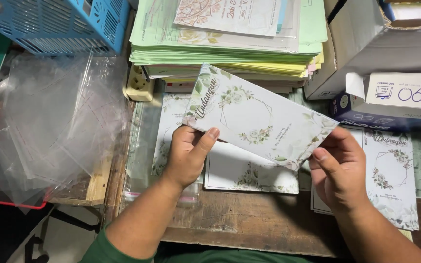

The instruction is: Inspecting and folding printed invitation cards at a workstation in a print shop.

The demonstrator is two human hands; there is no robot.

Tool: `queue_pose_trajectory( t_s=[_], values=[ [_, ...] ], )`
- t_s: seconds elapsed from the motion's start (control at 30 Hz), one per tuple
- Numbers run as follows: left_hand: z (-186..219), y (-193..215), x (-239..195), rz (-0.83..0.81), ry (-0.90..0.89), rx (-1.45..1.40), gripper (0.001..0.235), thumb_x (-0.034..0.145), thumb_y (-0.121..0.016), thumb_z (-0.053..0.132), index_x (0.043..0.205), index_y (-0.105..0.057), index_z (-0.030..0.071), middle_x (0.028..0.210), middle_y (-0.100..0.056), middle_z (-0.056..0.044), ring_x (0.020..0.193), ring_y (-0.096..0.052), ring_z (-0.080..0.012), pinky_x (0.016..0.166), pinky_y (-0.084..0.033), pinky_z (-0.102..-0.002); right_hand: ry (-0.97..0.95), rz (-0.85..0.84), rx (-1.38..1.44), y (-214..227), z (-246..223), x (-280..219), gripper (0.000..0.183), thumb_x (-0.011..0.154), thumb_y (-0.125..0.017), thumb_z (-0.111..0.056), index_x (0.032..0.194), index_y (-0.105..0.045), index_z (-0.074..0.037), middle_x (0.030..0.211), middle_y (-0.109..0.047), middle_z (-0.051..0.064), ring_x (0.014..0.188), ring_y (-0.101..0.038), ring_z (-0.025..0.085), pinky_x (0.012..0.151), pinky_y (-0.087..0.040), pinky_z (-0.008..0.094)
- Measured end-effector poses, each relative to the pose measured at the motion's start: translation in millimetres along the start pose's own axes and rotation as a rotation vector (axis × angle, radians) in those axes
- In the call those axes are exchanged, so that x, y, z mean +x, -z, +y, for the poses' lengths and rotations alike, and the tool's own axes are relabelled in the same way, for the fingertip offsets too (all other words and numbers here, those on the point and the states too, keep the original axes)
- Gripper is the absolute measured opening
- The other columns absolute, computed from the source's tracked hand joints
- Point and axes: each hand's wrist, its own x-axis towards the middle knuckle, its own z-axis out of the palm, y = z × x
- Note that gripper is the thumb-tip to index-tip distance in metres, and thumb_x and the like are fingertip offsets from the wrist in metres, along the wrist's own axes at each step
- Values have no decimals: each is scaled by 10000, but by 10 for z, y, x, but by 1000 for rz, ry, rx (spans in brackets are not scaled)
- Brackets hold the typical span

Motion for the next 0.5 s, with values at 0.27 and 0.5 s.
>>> queue_pose_trajectory(
  t_s=[0.27,0.5],
  values=[
    [-64,-98,-84,94,-112,133,302,991,-626,301,782,-678,89,742,-696,-17,715,-646,-155,698,-510,-305,244,-132,-966,-437,-290,54,562,895,-724,-84,1413,-533,23,1271,-597,176,1132,-589,234,962,-523,302],
    [96,-137,-88,-48,-60,-22,539,1005,-581,440,1333,-582,12,1258,-674,-130,1227,-628,-281,1091,-507,-384,327,-366,-1251,-478,-275,69,1009,677,-869,-438,1503,-441,-49,1347,-527,198,1245,-533,313,1095,-458,438]
  ],
)
